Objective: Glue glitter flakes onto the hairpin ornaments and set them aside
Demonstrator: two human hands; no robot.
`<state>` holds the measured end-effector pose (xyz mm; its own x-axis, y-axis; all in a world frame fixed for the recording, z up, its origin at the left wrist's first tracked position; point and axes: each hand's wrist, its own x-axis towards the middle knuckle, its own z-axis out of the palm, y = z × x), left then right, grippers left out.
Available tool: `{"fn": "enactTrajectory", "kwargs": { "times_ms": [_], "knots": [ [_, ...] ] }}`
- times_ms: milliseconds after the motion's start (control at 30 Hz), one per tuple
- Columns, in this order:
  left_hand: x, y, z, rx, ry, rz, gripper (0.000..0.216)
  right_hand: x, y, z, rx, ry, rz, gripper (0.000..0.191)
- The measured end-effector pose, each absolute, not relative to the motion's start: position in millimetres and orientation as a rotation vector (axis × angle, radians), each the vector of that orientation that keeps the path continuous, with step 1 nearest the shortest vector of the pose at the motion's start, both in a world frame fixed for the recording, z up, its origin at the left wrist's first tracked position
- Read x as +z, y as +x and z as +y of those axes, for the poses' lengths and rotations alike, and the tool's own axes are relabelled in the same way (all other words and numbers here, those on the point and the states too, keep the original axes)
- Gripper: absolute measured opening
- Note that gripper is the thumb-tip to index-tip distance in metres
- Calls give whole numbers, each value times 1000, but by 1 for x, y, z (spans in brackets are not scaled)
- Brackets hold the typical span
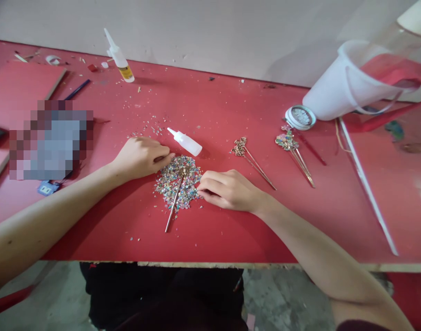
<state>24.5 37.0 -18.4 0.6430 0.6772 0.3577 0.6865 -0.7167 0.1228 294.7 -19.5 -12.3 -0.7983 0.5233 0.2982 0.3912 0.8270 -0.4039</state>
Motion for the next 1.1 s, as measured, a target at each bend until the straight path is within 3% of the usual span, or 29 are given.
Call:
{"fn": "enactTrajectory", "kwargs": {
  "times_ms": [1100],
  "knots": [
    [-18, 24, 37, -531, -2758, -1116, 40, -11, 294, -19, 368, -623, -2626, 8]
  ]
}}
